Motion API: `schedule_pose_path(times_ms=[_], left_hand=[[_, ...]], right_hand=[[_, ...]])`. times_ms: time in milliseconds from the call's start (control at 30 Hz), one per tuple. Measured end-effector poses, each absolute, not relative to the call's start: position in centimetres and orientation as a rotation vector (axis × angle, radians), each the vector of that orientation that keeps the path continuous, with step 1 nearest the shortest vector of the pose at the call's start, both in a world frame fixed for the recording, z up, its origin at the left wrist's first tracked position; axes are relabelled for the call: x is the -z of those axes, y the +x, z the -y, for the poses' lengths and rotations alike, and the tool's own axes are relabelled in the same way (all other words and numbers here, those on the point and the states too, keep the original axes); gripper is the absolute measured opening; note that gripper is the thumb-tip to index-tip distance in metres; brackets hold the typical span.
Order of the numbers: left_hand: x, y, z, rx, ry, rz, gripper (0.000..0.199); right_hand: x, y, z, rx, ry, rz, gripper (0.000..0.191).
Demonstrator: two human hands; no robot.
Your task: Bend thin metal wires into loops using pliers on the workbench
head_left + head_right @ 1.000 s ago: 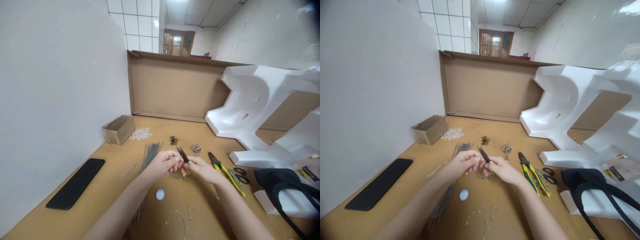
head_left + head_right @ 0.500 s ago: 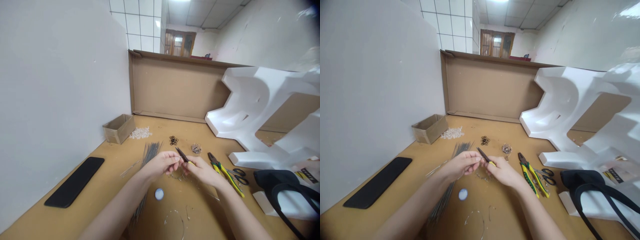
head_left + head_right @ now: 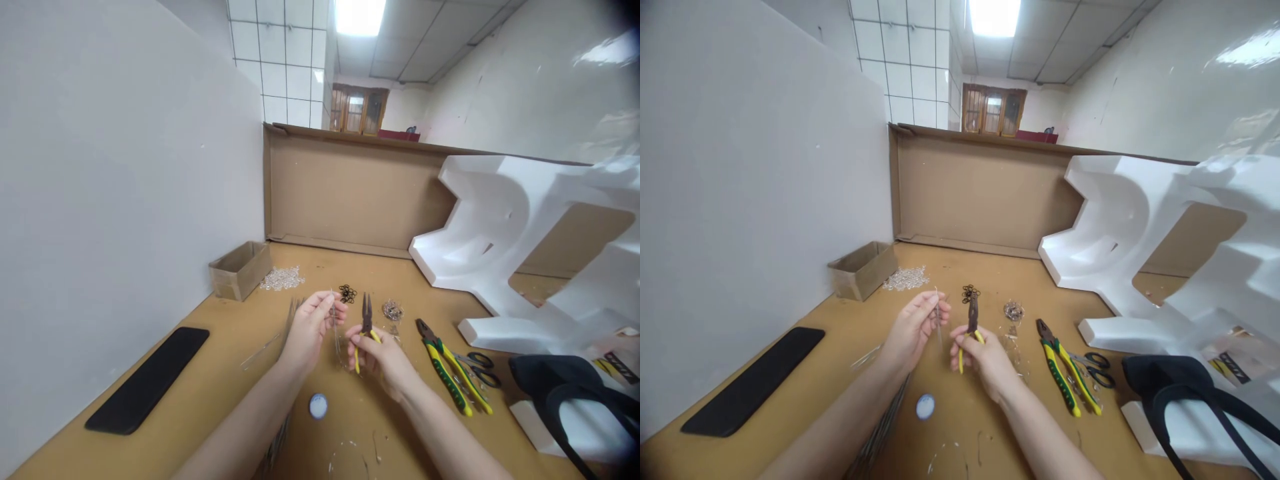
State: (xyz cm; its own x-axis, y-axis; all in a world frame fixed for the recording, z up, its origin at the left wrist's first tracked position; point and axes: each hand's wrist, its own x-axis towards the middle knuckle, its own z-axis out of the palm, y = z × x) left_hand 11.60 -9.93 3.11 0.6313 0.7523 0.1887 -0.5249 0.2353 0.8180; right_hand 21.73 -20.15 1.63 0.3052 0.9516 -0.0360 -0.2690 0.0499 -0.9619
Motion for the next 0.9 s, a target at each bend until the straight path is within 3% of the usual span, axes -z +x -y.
schedule_pose_path(times_ms=[200,900], left_hand=[[-3.7,11.2,10.7,-1.053,1.211,-0.299,0.018],[-4.1,11.0,11.6,-1.038,1.422,-0.299,0.015]], right_hand=[[-1.0,20.8,20.1,-1.21,-1.043,0.754,0.02],[-1.9,21.3,20.4,-1.205,-1.055,0.768,0.02]])
